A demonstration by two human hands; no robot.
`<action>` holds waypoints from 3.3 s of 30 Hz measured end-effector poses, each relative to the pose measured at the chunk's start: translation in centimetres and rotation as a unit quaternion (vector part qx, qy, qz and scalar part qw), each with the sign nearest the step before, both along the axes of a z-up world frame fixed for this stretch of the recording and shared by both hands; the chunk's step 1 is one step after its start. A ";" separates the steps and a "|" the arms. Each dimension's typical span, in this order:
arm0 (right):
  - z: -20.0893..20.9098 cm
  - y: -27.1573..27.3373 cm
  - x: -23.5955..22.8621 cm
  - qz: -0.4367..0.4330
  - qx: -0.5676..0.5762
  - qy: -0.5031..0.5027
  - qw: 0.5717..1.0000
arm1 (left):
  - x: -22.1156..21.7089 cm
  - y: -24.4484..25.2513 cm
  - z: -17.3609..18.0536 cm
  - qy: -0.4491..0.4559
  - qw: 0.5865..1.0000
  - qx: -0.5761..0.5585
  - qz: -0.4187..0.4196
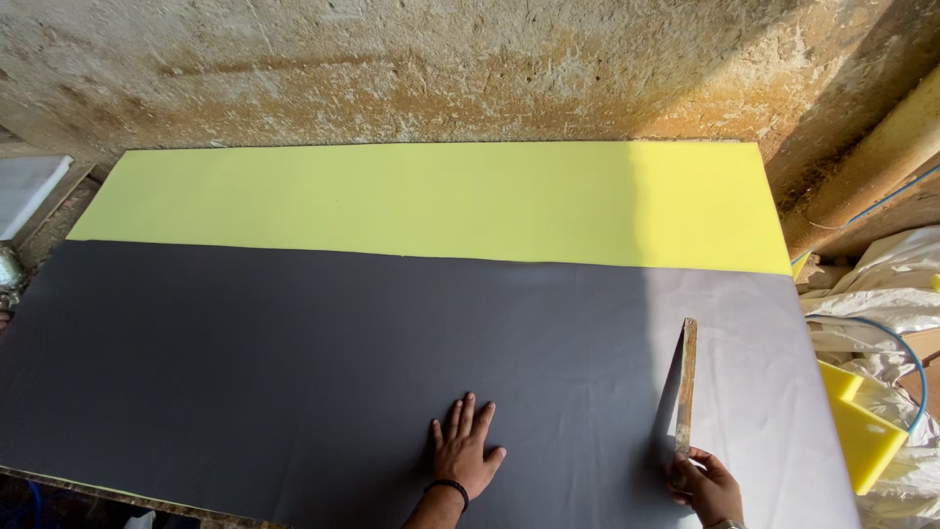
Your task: The person sprays adhesive onto a yellow foam sheet, then places and smooths a gray fabric sheet over it. The person repeats the process with another foam and fabric sheet, aligning and pressing the fabric to adhere it to the foam.
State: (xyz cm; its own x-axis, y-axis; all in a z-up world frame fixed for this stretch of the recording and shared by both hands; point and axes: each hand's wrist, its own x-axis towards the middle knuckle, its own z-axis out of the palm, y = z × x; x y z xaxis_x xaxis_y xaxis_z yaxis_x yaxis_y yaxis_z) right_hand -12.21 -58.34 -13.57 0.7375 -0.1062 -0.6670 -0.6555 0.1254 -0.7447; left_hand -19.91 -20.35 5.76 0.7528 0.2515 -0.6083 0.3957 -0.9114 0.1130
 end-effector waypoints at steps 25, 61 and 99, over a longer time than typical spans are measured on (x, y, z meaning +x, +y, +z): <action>23.3 44.0 4.1 0.169 -0.015 -0.120 0.978 | -12.9 25.7 -1.6 0.003 0.999 -0.036 0.017; 9.6 81.5 -23.4 0.400 -0.449 -0.088 0.794 | -18.5 77.6 -1.4 -0.179 0.975 0.020 0.127; 12.4 112.0 -38.7 0.175 -0.061 0.013 0.983 | -32.9 109.4 -3.9 -0.317 0.912 0.052 0.255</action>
